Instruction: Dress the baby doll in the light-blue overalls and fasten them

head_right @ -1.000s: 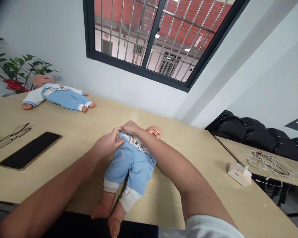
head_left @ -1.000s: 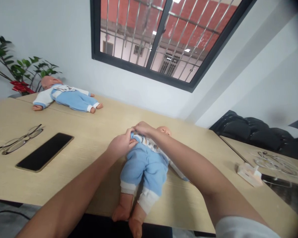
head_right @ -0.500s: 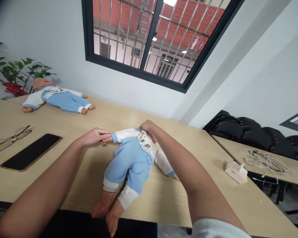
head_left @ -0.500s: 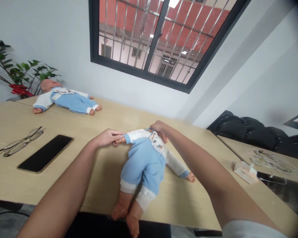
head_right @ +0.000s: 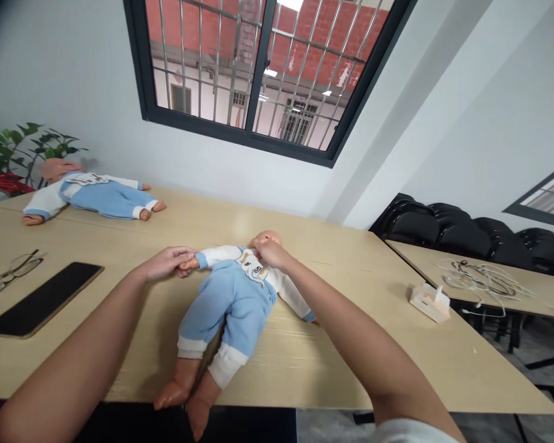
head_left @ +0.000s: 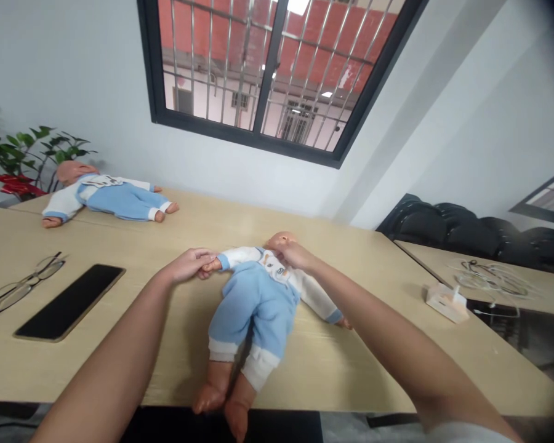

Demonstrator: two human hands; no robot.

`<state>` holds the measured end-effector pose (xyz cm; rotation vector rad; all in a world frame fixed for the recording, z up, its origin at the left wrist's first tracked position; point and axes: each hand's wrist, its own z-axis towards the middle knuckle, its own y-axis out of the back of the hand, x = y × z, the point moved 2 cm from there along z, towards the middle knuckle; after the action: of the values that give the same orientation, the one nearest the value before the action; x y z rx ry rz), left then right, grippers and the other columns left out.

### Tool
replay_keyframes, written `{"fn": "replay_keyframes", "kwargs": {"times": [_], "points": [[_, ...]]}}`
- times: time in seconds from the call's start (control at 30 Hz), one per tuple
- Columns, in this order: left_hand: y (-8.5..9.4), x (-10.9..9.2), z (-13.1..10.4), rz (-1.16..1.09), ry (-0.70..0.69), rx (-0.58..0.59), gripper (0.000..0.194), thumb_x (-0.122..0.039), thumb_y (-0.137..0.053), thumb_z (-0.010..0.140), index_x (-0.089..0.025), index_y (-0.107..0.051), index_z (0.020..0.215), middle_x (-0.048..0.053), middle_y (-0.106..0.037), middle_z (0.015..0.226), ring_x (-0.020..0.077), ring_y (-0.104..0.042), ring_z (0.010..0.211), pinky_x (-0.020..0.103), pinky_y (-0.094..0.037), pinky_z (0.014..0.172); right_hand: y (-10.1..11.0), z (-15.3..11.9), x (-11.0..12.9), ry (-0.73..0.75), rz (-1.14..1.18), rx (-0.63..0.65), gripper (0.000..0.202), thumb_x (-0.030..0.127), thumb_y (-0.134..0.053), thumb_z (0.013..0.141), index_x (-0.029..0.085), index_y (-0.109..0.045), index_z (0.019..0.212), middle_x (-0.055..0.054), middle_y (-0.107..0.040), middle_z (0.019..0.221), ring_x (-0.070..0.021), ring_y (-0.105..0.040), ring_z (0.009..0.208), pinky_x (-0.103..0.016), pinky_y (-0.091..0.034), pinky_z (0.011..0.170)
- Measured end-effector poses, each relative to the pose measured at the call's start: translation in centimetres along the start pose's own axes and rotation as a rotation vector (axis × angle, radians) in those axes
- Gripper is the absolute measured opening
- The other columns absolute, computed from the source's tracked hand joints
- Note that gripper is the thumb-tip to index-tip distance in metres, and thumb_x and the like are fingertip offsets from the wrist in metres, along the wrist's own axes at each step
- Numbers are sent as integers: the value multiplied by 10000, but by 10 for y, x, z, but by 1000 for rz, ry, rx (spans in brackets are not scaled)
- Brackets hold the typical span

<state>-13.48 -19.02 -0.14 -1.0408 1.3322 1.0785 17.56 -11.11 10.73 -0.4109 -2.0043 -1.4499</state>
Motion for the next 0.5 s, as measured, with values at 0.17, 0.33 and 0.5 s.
{"fn": "replay_keyframes", "kwargs": {"times": [0.17, 0.33, 0.5], "points": [[-4, -4, -3, 284, 14, 27, 612, -702, -610, 860, -158, -691, 1128, -5, -566, 651, 156, -533, 590, 244, -397, 541, 3, -69, -56, 270, -155, 53, 499, 584, -424, 992, 182, -626, 777, -57, -670, 821, -212, -578, 781, -313, -432, 742], [-8, -12, -8, 494, 50, 65, 546, -727, -579, 860, -189, -671, 888, -3, -574, 666, 153, -492, 587, 238, -364, 543, -11, -100, -95, 361, -47, -40, 300, 486, -548, 937, 197, -620, 900, -10, -626, 820, -177, -535, 731, -283, -424, 687], [-9, -16, -13, 576, 110, 128, 534, -720, -576, 852, -200, -656, 762, -1, -587, 668, 150, -468, 585, 241, -356, 568, -15, -90, -112, 241, 90, -323, 275, 470, -521, 947, 213, -617, 928, 0, -636, 765, -183, -564, 695, -274, -427, 665]]}}
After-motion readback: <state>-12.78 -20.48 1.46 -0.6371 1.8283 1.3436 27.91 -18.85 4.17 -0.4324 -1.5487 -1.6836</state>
